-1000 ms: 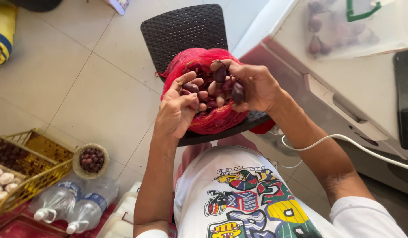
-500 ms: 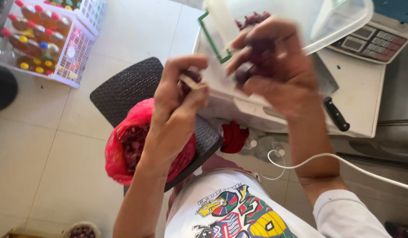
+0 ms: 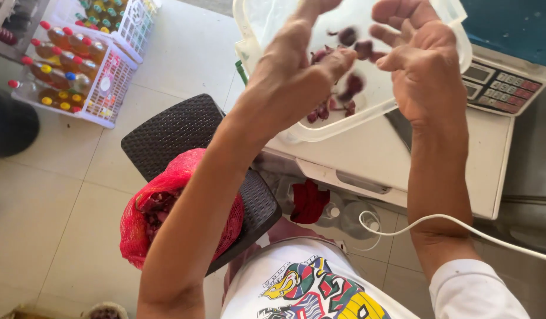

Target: Sorting and inspecting small red onions from a mesh bag into a container.

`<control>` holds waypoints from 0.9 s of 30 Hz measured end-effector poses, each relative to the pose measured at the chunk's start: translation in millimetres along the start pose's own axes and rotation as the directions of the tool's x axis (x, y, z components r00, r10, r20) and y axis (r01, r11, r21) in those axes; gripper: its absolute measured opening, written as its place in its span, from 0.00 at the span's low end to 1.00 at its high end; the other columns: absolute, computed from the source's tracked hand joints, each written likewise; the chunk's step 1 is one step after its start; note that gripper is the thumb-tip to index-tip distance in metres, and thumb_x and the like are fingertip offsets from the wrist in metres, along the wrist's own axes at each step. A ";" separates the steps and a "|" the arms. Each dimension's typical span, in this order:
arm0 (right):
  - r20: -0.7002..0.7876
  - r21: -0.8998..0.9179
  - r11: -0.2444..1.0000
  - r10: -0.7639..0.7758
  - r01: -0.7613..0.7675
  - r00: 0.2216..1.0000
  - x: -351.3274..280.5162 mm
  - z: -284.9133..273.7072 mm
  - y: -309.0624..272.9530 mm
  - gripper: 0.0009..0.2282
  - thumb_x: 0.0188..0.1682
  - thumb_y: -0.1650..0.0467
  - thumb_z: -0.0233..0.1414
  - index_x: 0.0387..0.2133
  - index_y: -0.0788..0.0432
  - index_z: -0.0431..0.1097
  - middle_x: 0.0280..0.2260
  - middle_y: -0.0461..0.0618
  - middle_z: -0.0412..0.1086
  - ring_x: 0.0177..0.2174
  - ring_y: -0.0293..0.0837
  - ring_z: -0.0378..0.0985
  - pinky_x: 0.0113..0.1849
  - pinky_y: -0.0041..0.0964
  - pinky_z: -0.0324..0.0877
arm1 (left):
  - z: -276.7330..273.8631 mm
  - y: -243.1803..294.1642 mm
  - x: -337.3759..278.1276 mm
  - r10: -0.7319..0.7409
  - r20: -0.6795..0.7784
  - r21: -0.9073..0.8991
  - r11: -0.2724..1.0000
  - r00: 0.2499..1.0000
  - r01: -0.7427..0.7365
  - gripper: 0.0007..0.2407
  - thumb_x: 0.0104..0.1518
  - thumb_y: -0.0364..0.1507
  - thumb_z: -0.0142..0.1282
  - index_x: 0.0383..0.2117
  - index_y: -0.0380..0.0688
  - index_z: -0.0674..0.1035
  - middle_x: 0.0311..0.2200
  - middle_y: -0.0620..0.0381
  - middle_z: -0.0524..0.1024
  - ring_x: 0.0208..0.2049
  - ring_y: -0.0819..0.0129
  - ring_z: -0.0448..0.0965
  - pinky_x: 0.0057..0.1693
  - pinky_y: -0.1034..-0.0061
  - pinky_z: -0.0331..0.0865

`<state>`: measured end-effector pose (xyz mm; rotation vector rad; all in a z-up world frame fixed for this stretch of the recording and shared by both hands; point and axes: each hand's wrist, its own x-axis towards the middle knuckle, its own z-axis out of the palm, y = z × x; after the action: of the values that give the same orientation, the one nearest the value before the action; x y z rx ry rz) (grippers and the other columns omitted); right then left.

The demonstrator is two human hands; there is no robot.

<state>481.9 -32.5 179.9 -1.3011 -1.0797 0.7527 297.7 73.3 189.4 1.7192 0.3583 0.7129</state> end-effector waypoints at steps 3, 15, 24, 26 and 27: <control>0.027 -0.164 0.973 -0.160 0.162 0.987 1.2 -2.0 6.9 0.20 0.43 0.85 0.44 0.48 0.61 0.64 0.52 0.54 0.64 0.58 0.49 0.64 0.67 0.50 0.57 | -27.1 7.6 -31.2 -0.124 -0.152 0.079 0.987 0.981 0.137 0.23 0.61 0.35 0.53 0.62 0.51 0.63 0.62 0.19 0.62 0.52 0.31 0.80 0.42 0.69 0.96; 0.612 -0.272 0.844 -0.219 0.462 0.760 -38.1 105.6 -11.9 0.11 0.46 0.87 0.61 0.41 0.74 0.73 0.44 0.65 0.76 0.20 0.35 0.63 0.23 0.24 0.52 | -103.5 -37.5 -248.6 -0.075 -0.775 0.209 0.906 0.627 0.367 0.09 0.61 0.20 0.53 0.47 0.36 0.79 0.41 0.55 0.80 0.27 0.76 0.71 0.32 0.87 0.66; 0.751 -0.159 0.557 -0.468 0.815 0.466 -31.5 147.1 -1.9 0.08 0.48 0.93 0.60 0.37 0.78 0.78 0.39 0.68 0.78 0.31 0.52 0.78 0.33 0.40 0.72 | -71.2 -136.0 -357.0 -0.160 -0.880 0.305 0.530 0.446 0.791 0.10 0.51 0.23 0.64 0.37 0.56 0.88 0.61 0.35 0.65 0.53 0.46 0.68 0.56 0.61 0.72; 0.693 -0.358 0.241 -0.579 0.902 0.429 -35.8 146.2 2.3 0.02 0.58 0.85 0.65 0.38 0.72 0.83 0.42 0.64 0.82 0.49 0.66 0.79 0.58 0.57 0.66 | -75.0 -141.5 -357.7 -0.350 -0.825 0.134 0.641 0.444 0.755 0.13 0.54 0.21 0.56 0.45 0.44 0.83 0.55 0.46 0.70 0.49 0.54 0.77 0.56 0.69 0.72; 0.695 -0.353 0.241 -0.579 0.904 0.425 -36.2 143.9 7.3 0.02 0.58 0.85 0.65 0.38 0.72 0.83 0.42 0.64 0.82 0.49 0.66 0.79 0.58 0.57 0.66 | -74.1 -146.3 -361.3 -0.350 -0.827 0.131 0.641 0.440 0.756 0.13 0.54 0.21 0.56 0.45 0.44 0.83 0.55 0.46 0.70 0.49 0.54 0.77 0.56 0.69 0.72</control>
<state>336.9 -10.8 156.3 -0.9299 -2.3323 -0.2672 -6.6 -40.7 -38.1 1.4846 1.8008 0.8052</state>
